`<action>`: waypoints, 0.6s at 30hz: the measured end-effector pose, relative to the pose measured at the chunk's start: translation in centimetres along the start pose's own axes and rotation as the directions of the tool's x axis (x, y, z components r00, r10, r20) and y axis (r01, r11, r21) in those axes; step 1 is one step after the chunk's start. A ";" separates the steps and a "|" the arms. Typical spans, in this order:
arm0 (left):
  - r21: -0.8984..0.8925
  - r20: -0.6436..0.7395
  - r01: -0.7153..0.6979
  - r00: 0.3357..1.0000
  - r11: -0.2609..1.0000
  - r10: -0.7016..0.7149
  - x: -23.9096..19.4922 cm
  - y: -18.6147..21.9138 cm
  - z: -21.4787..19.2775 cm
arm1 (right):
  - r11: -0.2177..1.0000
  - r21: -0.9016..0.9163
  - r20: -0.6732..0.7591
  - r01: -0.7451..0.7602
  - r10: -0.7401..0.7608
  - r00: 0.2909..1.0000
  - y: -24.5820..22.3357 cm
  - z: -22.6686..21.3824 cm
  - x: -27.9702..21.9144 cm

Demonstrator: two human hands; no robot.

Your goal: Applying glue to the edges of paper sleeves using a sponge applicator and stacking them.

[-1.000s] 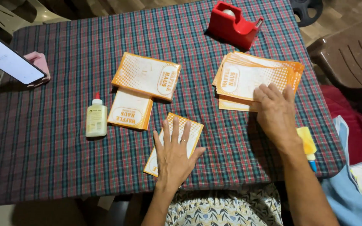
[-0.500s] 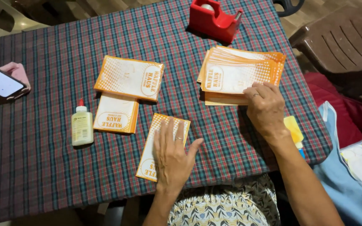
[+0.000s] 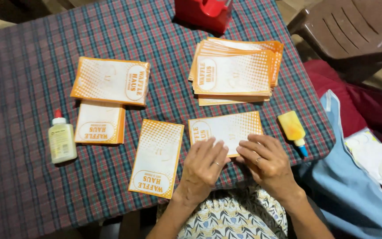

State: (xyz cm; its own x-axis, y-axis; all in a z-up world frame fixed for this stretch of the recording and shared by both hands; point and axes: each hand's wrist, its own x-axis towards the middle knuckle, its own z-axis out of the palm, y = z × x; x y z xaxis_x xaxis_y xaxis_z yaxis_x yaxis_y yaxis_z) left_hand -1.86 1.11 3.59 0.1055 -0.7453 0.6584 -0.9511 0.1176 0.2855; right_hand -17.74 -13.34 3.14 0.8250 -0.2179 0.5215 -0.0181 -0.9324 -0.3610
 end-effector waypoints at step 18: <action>0.089 0.119 -0.025 0.993 0.996 0.015 -1.4 0.9 2.4 | 0.798 0.153 0.045 -0.583 0.583 0.811 0.8 -2.3 -3.0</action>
State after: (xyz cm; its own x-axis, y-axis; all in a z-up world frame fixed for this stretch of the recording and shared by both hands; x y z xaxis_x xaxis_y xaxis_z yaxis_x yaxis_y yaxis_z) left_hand -3.54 0.64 1.21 0.0562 -0.8164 0.5748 -0.9755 0.0778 0.2059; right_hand -21.54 -14.03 3.04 0.6841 -0.7075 0.1773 -0.4088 -0.5733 -0.7101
